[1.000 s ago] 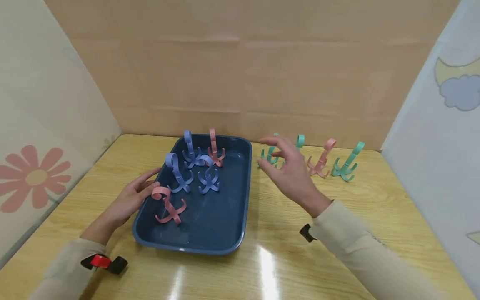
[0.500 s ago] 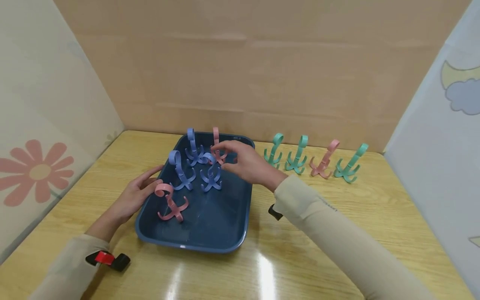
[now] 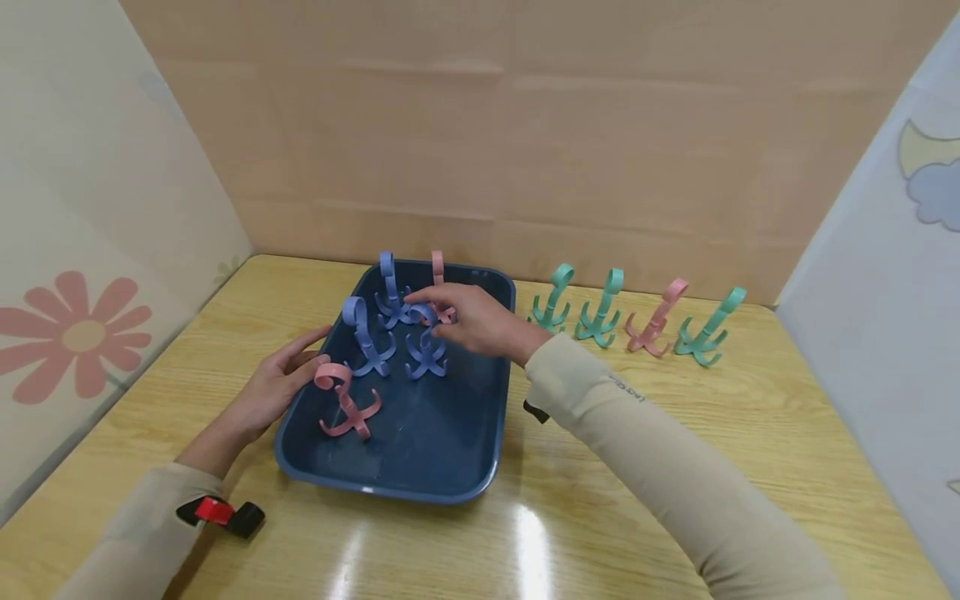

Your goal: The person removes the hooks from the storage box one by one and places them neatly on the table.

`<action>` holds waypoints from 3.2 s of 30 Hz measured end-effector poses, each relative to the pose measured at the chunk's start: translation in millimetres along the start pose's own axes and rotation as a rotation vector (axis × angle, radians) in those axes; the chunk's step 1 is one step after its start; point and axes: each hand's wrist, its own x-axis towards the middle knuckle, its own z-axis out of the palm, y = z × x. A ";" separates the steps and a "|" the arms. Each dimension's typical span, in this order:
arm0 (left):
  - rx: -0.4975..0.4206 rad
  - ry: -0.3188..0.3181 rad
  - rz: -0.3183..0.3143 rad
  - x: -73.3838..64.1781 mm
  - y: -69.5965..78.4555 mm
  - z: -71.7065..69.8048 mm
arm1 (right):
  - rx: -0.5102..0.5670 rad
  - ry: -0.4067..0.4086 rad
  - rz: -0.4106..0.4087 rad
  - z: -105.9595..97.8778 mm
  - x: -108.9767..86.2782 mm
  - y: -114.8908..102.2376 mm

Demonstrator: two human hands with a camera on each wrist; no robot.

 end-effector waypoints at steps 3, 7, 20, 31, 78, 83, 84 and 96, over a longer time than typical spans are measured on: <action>0.004 0.001 0.004 0.2 0.2 -0.1 | 0.009 0.007 0.004 -0.3 -0.5 0.2; 0.008 0.004 0.005 0.2 0.4 0.1 | 0.021 0.022 0.002 -1.7 -1.9 -0.8; 0.018 0.014 -0.032 1.2 -0.4 1.5 | 0.067 0.055 0.060 -0.6 -10.1 -1.0; 0.027 0.012 -0.036 1.6 -1.4 2.9 | 0.212 0.197 0.111 -1.9 -24.4 -2.4; 0.023 0.014 -0.027 -5.8 0.8 -0.5 | 0.657 0.875 0.129 -90.8 -262.2 65.5; 0.016 0.019 -0.023 -6.9 0.4 0.4 | 0.641 0.906 0.123 -99.1 -283.6 79.3; 0.015 0.019 -0.022 -7.0 0.3 0.5 | 0.652 0.913 0.115 -100.4 -286.9 83.1; 0.019 0.027 -0.022 -6.5 -1.9 0.4 | 0.426 0.977 0.434 -116.7 -313.8 126.4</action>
